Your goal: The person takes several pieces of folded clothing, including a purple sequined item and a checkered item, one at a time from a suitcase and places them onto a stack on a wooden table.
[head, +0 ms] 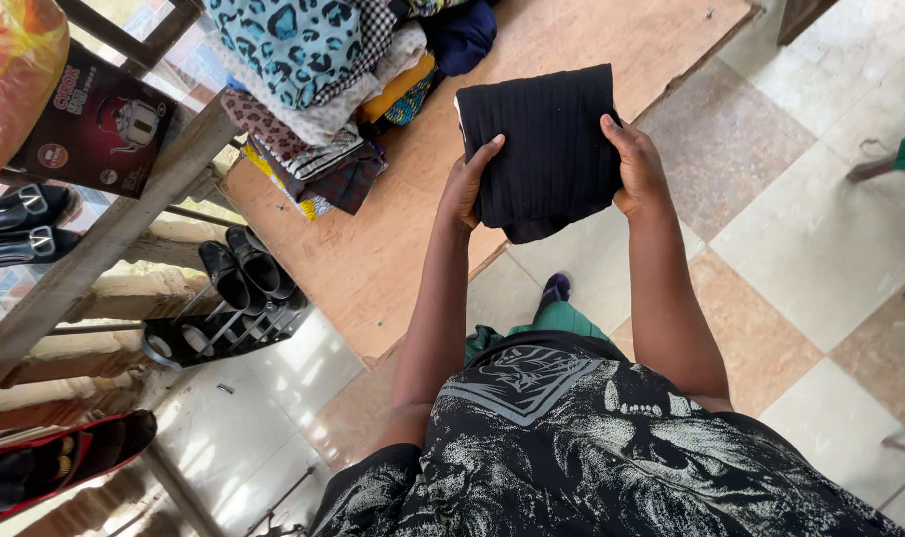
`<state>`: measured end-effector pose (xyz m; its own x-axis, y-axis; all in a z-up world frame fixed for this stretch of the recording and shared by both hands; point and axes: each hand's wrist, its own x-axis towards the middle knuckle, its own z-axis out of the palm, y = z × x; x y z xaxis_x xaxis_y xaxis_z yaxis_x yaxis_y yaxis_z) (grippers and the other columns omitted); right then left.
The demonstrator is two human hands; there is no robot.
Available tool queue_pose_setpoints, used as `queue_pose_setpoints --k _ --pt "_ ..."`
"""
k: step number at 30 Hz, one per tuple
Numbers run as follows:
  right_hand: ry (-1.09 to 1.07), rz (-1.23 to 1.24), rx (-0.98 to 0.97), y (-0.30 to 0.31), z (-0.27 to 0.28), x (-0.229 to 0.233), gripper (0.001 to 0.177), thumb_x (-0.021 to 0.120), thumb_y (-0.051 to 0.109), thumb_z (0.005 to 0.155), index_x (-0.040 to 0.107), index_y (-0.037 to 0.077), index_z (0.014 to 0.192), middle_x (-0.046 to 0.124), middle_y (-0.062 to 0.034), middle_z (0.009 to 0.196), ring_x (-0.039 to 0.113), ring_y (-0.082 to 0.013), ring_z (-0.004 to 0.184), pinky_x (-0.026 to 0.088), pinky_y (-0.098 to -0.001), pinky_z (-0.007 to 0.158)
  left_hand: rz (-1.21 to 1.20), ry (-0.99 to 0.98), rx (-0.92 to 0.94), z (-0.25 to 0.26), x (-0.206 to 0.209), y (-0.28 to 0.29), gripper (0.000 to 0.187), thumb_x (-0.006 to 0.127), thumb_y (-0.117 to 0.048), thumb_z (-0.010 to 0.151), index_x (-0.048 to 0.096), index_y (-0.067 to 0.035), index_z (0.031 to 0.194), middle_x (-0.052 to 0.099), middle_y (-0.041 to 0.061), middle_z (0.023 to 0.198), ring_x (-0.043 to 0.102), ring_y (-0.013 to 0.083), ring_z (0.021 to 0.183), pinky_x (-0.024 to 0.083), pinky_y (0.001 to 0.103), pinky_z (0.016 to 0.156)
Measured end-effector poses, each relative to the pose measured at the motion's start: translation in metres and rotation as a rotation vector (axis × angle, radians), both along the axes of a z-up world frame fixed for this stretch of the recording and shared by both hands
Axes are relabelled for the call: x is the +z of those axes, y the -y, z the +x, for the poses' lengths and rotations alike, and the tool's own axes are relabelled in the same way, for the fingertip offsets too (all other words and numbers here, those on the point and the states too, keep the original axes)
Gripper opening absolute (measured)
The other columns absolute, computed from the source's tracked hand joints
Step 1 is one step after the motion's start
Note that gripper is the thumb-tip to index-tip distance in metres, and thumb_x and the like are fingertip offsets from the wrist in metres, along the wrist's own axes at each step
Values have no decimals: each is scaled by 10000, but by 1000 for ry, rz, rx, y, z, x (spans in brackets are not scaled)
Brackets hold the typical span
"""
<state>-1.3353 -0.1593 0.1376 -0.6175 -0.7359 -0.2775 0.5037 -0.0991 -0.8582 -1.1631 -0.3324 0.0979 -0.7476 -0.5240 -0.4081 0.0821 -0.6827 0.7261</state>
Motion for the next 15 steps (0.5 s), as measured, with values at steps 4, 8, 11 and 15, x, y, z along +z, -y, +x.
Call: queue_pose_setpoints --k 4,8,11,15 --pt "-21 3 21 1 -51 9 497 691 320 986 631 -10 1353 688 -111 1311 665 -219 1193 550 -369 1033 -82 17 21 -47 3 -4 954 835 -437 775 428 117 1437 626 311 1295 702 371 1132 627 435 916" --pt "-5 -1 54 6 -92 8 490 671 285 990 611 -7 1380 675 -103 1324 650 -212 1203 537 -367 1040 -115 65 56 -82 7 -5 961 843 -432 751 438 117 1428 641 322 1260 719 379 1100 640 445 891" --pt "25 17 88 10 -116 -5 493 642 241 979 599 -5 1403 673 -110 1333 649 -220 1211 531 -369 1045 -111 92 87 -97 1 -7 947 852 -420 744 459 120 1416 653 321 1246 725 373 1085 643 437 880" --pt "63 4 145 15 -138 -26 501 625 219 989 575 -21 1427 659 -116 1359 638 -226 1233 515 -362 1064 -76 127 119 -109 -8 -6 916 860 -402 734 493 124 1386 670 307 1229 733 366 1051 646 440 859"
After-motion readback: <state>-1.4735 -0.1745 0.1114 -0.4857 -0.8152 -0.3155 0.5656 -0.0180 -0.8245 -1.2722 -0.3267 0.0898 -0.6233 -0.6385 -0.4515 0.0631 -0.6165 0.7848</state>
